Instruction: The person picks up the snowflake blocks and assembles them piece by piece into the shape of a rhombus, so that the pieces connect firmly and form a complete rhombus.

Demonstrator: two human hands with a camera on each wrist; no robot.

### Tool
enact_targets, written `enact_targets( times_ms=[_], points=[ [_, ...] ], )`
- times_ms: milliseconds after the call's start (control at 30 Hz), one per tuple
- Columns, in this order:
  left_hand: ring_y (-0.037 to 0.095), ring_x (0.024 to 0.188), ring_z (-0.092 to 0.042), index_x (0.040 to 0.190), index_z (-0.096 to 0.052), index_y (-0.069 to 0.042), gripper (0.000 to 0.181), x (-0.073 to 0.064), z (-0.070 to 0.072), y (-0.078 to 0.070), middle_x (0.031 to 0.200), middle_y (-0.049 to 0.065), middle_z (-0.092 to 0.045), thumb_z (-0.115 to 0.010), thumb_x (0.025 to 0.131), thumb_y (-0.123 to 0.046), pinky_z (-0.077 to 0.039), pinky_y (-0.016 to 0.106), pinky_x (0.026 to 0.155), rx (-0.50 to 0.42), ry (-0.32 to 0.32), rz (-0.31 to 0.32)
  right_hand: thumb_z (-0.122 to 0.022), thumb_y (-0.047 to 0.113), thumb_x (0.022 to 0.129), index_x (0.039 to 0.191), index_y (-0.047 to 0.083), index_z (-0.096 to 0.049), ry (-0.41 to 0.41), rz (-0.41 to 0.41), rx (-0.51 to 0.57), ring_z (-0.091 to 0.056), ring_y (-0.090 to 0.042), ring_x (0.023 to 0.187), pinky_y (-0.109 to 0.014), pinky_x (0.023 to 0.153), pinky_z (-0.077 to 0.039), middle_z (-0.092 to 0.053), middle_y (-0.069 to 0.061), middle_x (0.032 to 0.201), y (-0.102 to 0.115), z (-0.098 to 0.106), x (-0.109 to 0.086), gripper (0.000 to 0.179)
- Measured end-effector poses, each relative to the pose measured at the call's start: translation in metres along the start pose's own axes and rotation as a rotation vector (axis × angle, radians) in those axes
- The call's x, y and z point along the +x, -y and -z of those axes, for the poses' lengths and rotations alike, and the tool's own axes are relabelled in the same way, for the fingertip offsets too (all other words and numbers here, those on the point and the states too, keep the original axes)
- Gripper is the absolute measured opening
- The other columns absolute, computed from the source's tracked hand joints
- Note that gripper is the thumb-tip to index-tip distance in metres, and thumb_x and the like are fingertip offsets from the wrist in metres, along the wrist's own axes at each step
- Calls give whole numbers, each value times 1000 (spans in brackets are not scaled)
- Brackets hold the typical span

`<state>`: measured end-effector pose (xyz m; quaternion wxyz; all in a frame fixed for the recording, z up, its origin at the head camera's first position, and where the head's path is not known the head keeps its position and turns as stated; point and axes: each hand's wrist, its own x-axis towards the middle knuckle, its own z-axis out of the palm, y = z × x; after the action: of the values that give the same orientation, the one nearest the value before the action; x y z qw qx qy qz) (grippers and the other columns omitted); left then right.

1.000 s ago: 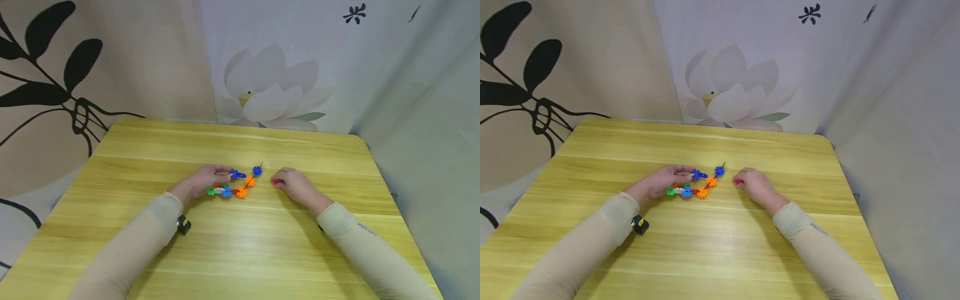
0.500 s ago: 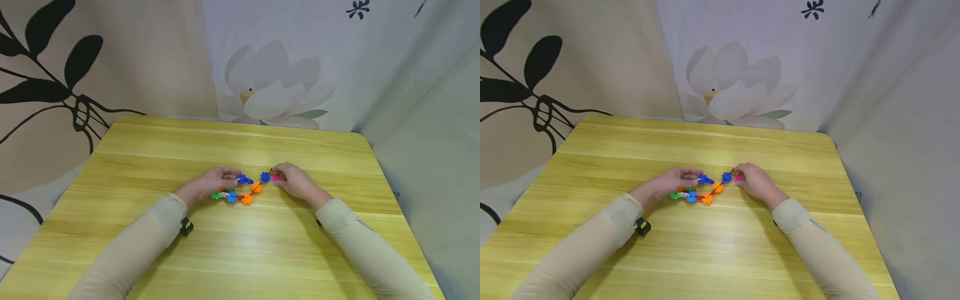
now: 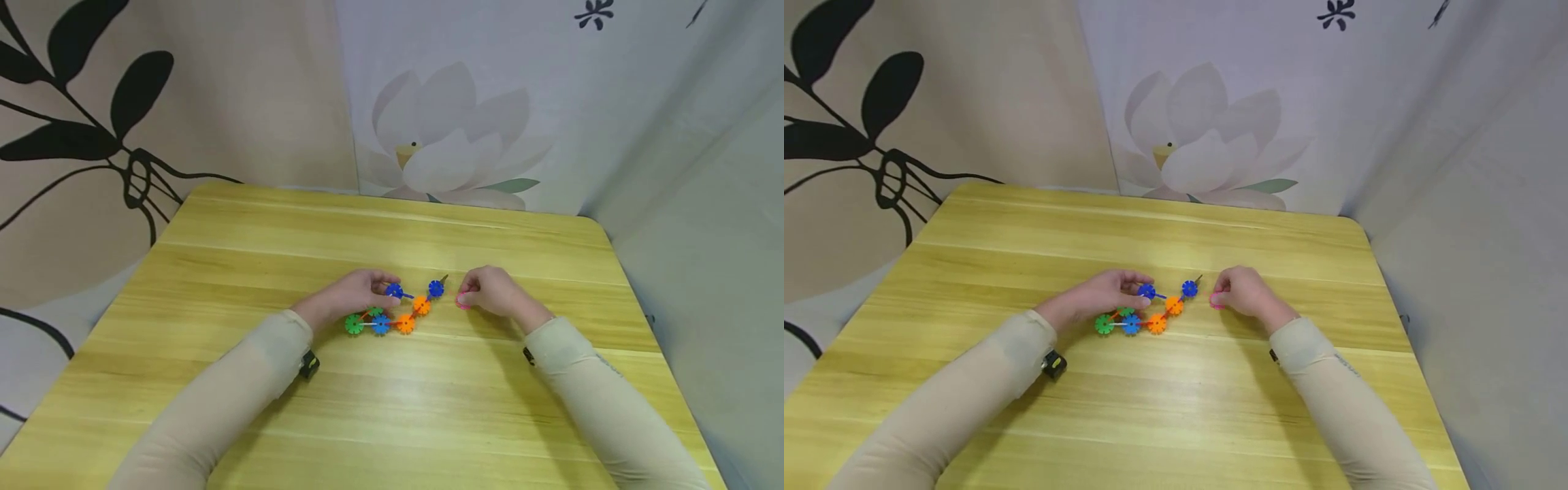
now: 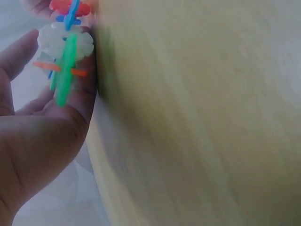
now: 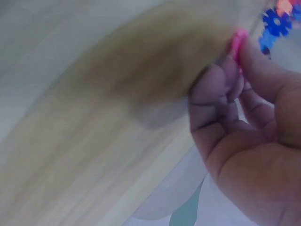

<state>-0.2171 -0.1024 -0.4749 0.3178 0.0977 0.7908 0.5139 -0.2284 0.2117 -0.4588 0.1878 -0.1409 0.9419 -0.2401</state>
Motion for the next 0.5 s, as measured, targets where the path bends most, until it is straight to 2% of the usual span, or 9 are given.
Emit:
enact_targets(
  times_ms=[100,200,400,500],
  points=[
    [20,106,-61,151,-60,-13,56,1,-2,-2,120,7,-67,-78,101,-29,-54,31,90,60,-19,2,-73,24,104,96,10,-73,-14,-43,35,-55,-17,77,-29,71,-47,-70,-2,87,3,7,-1,15],
    [21,102,-59,148,-62,-10,54,3,-5,-4,118,8,-67,-78,101,-30,-52,30,84,85,-32,5,-69,28,107,102,9,-72,-57,-64,69,-57,-18,79,-29,71,-48,-70,-4,90,8,13,-1,19],
    [21,108,-65,145,-63,-5,55,4,-8,-5,124,8,-72,-80,99,-31,-59,33,96,130,-62,21,-63,31,110,112,7,-69,-193,-79,200,-56,-23,85,-32,71,-48,-67,-9,99,20,12,6,25],
    [22,112,-66,146,-62,-6,57,3,-10,-7,127,10,-72,-82,98,-29,-59,38,103,160,-73,27,-63,33,110,113,9,-69,-208,-61,251,-54,-24,92,-32,76,-47,-66,-9,106,25,4,13,24]
  ],
)
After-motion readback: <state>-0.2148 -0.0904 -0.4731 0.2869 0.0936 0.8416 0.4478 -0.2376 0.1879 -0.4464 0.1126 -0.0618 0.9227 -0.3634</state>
